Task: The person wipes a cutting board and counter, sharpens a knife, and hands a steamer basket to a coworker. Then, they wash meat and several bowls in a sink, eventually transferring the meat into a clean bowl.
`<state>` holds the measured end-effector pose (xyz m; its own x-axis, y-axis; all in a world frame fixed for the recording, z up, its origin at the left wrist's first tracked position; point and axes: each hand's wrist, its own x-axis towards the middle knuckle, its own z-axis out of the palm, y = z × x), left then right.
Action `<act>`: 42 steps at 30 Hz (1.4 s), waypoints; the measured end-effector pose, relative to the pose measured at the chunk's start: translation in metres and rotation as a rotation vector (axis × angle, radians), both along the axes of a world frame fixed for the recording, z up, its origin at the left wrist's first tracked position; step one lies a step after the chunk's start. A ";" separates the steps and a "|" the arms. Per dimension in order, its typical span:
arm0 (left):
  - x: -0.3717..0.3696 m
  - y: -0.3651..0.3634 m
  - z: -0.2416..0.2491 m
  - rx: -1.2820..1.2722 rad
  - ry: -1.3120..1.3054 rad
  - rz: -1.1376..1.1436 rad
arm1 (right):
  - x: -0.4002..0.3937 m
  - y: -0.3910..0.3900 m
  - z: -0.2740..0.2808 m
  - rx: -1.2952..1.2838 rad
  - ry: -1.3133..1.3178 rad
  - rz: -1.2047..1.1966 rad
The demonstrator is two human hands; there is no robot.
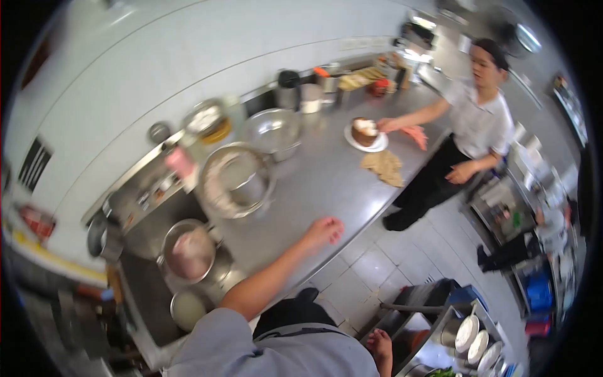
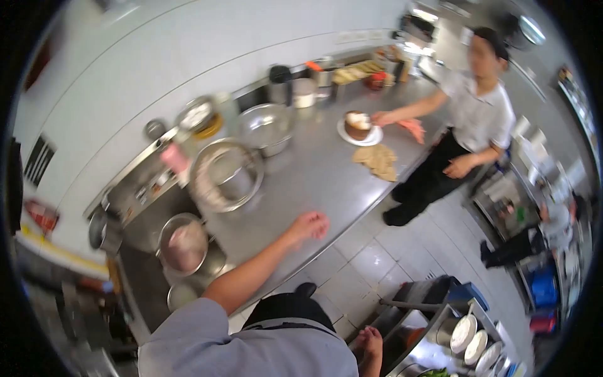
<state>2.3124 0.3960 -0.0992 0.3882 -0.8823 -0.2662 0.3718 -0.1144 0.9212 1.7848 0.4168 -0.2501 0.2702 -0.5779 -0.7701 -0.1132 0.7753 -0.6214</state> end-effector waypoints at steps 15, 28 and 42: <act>-0.233 0.610 0.020 0.394 0.139 0.699 | 0.206 0.163 -0.011 -0.103 -0.025 1.109; -0.350 1.036 -0.028 0.195 0.177 1.266 | 0.329 0.727 0.179 0.049 -0.384 2.273; -0.530 1.305 -0.025 0.320 0.163 2.284 | 0.551 1.219 0.215 0.321 -0.776 1.755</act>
